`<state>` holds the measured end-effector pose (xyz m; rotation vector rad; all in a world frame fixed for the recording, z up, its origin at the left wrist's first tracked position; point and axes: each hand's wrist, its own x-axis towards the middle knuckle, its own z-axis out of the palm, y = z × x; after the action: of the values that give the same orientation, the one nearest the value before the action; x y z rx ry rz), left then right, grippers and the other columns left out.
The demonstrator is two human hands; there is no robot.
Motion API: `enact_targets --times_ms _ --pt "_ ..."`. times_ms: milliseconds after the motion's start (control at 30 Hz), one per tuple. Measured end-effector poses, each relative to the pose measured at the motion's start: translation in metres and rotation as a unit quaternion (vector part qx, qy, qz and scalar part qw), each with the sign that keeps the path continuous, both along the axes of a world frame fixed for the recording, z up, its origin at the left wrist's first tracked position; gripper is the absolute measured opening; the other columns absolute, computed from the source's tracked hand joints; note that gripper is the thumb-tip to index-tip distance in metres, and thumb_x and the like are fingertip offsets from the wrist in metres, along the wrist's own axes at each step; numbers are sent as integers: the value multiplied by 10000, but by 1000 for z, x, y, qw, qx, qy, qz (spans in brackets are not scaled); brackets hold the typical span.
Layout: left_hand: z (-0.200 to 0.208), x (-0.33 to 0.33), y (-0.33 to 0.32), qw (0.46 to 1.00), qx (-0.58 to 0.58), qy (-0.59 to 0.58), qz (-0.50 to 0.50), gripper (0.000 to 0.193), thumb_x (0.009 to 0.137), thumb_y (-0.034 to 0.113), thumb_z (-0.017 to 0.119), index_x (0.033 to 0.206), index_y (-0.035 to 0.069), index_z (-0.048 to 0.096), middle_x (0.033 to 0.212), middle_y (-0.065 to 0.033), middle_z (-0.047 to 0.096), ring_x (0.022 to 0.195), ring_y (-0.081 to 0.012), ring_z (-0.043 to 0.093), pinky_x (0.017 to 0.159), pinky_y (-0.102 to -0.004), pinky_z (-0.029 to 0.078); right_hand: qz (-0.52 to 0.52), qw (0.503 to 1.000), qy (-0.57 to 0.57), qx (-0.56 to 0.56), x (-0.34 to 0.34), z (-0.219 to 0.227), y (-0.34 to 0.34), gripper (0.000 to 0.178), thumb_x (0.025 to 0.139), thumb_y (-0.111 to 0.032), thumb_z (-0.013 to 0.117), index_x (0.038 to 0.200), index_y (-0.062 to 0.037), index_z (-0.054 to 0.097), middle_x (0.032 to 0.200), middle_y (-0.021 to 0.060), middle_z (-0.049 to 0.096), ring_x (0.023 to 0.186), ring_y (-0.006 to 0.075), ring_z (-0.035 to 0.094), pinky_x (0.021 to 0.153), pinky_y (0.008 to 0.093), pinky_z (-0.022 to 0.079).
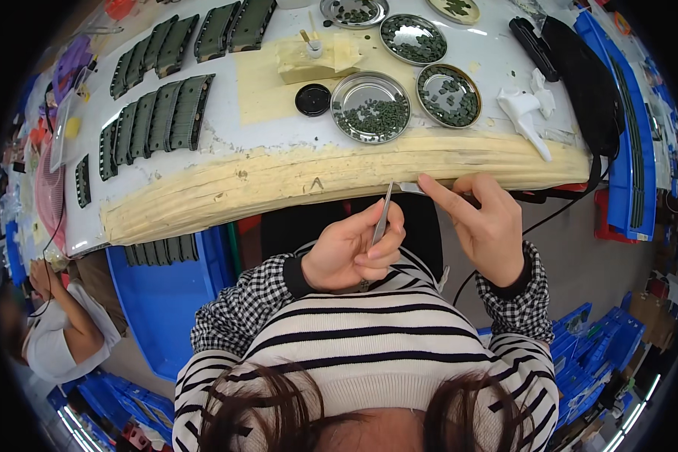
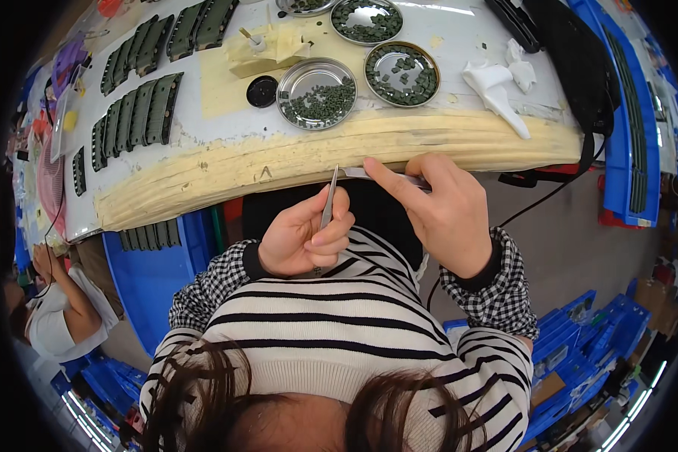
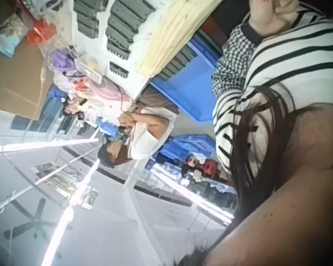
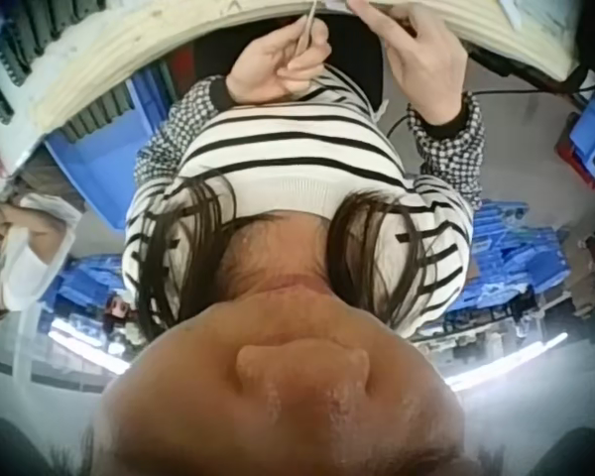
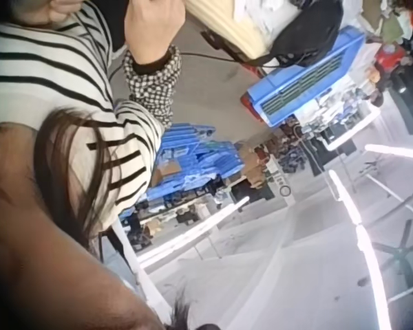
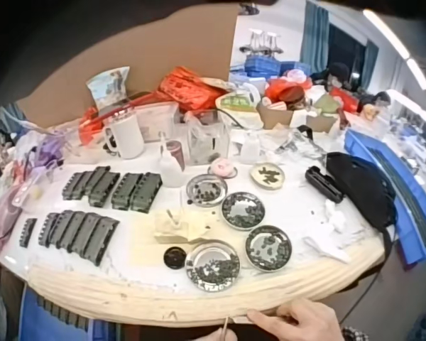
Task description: Using a fine-tipped tool to apply details or adhesive to miniature toy tank models on a factory production line.
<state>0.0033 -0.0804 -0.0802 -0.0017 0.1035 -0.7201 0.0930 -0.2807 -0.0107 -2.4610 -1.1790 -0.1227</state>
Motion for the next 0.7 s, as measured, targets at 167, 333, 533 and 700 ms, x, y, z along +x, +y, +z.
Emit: enact_targets --times_ms 167,333,533,700 --pt "1 1 1 1000 14 3 -8 412 1048 384 203 1005 77 474 660 -6 367 509 -72 250 425 -188 212 0 1000 -3 3 0 -4 3 544 692 -18 629 1192 -232 660 731 32 463 630 183 522 561 306 462" --pt "2 0 1 999 37 6 -5 404 1047 382 212 992 78 472 658 -2 358 513 -71 250 424 -189 207 -17 1000 -13 -2 -1 -3 8 542 692 -14 630 1190 -223 661 714 32 443 626 179 522 555 309 460" --pt "4 0 1 999 50 10 -2 395 1047 377 220 987 78 471 656 0 352 510 -69 247 422 -190 197 -25 1000 19 4 -1 -2 7 542 692 -11 629 1190 -222 663 707 29 435 622 177 518 554 313 457" --pt "6 0 1 997 74 13 1 388 1046 375 237 983 78 478 655 2 364 510 -64 261 422 -189 199 -8 1000 -2 -11 -4 0 6 554 687 -18 633 1200 -225 659 702 29 432 621 179 518 554 312 455"
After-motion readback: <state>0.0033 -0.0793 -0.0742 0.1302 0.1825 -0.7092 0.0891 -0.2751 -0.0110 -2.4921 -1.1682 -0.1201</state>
